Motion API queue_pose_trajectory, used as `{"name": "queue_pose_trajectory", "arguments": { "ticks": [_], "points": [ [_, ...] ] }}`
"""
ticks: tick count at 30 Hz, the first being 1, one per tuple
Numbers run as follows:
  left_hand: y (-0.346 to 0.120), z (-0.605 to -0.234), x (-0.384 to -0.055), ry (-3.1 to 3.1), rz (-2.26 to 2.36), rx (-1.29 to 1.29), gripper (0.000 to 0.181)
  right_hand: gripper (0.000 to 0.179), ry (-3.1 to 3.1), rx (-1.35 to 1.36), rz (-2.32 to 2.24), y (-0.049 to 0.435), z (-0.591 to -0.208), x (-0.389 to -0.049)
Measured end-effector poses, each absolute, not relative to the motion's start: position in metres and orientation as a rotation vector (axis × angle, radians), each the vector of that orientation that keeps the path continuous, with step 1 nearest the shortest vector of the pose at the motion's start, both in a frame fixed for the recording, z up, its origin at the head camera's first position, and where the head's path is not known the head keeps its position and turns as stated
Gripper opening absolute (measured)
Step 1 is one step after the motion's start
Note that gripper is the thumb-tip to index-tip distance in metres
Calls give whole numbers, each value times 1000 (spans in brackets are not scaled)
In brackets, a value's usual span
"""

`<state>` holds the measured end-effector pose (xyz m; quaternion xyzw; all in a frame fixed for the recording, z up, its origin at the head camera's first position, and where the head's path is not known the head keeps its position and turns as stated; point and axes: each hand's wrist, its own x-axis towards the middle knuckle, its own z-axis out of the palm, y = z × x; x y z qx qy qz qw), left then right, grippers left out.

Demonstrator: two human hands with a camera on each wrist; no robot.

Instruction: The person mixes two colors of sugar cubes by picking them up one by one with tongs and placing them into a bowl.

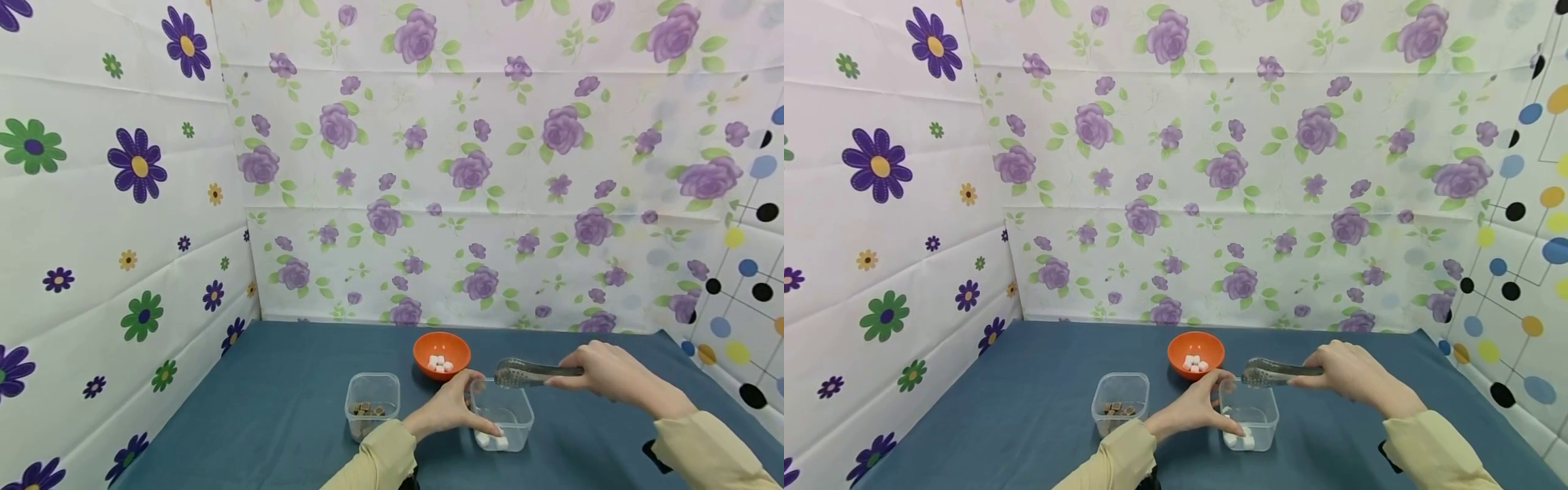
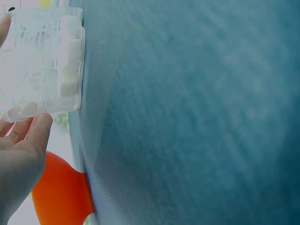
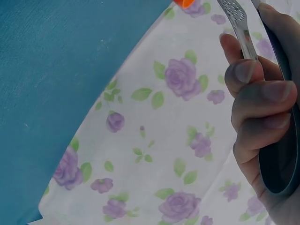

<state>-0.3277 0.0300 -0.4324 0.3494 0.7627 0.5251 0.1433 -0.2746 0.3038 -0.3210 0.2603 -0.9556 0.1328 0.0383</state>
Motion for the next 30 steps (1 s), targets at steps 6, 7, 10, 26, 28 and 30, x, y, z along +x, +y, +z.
{"name": "queue_pose_trajectory", "arguments": {
  "ticks": [6, 7, 10, 26, 28, 30],
  "points": [
    [30, -432, -328, 2204, 1511, 1016, 67, 54, -2973, 896, 383, 296, -324, -277],
    [30, -433, -328, 2204, 1512, 1016, 66, 53, -2978, 906, 372, 294, -325, -277],
    [30, -433, -327, 2199, 1516, 1009, 65, 43, -2985, 954, 343, 289, -328, -280],
    [30, -432, -326, 2202, 1517, 994, 67, 39, -2843, 1087, 24, 262, -337, -288],
    [30, -432, -326, 2205, 1516, 999, 67, 39, -2835, 1087, 5, 260, -338, -288],
    [30, -433, -326, 2205, 1516, 1005, 66, 37, -2835, 1087, -10, 258, -339, -289]
  ]
}}
